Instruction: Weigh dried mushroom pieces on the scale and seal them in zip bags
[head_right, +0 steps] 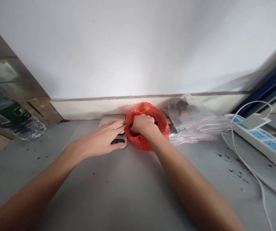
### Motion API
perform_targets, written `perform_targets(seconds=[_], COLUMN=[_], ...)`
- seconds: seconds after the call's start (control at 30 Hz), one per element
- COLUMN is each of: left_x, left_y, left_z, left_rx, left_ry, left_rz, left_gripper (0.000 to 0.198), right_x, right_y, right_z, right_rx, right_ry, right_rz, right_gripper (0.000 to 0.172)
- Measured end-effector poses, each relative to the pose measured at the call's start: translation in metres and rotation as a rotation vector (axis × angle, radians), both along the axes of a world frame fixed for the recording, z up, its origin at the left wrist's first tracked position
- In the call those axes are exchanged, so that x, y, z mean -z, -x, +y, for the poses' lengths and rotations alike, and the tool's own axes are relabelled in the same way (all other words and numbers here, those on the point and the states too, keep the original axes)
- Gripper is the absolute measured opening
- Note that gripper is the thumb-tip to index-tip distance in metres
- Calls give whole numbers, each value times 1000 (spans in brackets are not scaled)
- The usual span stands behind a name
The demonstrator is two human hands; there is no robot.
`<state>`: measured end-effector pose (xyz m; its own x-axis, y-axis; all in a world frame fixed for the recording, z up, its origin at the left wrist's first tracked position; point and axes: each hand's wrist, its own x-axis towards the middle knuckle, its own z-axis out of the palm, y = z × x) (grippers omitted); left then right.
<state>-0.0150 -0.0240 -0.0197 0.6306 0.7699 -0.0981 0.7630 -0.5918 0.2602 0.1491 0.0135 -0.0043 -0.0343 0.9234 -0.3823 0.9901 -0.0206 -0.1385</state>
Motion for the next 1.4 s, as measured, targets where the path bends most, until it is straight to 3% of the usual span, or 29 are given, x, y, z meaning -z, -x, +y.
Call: perform_targets(seconds=[0.33, 0.53, 0.67, 0.8, 0.9, 1.03, 1.17, 1.4], left_x=[-2, 0, 0, -12, -23, -32, -33, -31], left_y=[0, 1, 4, 11, 21, 35, 42, 46], left_z=[-1, 0, 1, 3, 5, 9, 10, 14], left_rx=[-12, 21, 45, 42, 45, -43, -78, -87], left_ry=[13, 17, 55, 80, 34, 62, 103, 87], left_rz=[12, 12, -20, -96, -167, -155, -126, -87], left_gripper=[27, 42, 51, 65, 64, 64, 61, 53], right_x=[-1, -6, -15, -27, -27, -15, -7, -15], right_y=[-25, -43, -61, -80, -88, -91, -93, -100], right_z=[5, 11, 11, 3, 0, 5, 12, 7], right_rx=[-18, -31, -76, -172, -168, -112, -141, -194], right_ry=[-7, 27, 102, 122, 95, 121, 133, 74], right_rz=[76, 119, 340, 573, 647, 691, 718, 864], right_gripper=[18, 24, 18, 9, 23, 34, 36, 41])
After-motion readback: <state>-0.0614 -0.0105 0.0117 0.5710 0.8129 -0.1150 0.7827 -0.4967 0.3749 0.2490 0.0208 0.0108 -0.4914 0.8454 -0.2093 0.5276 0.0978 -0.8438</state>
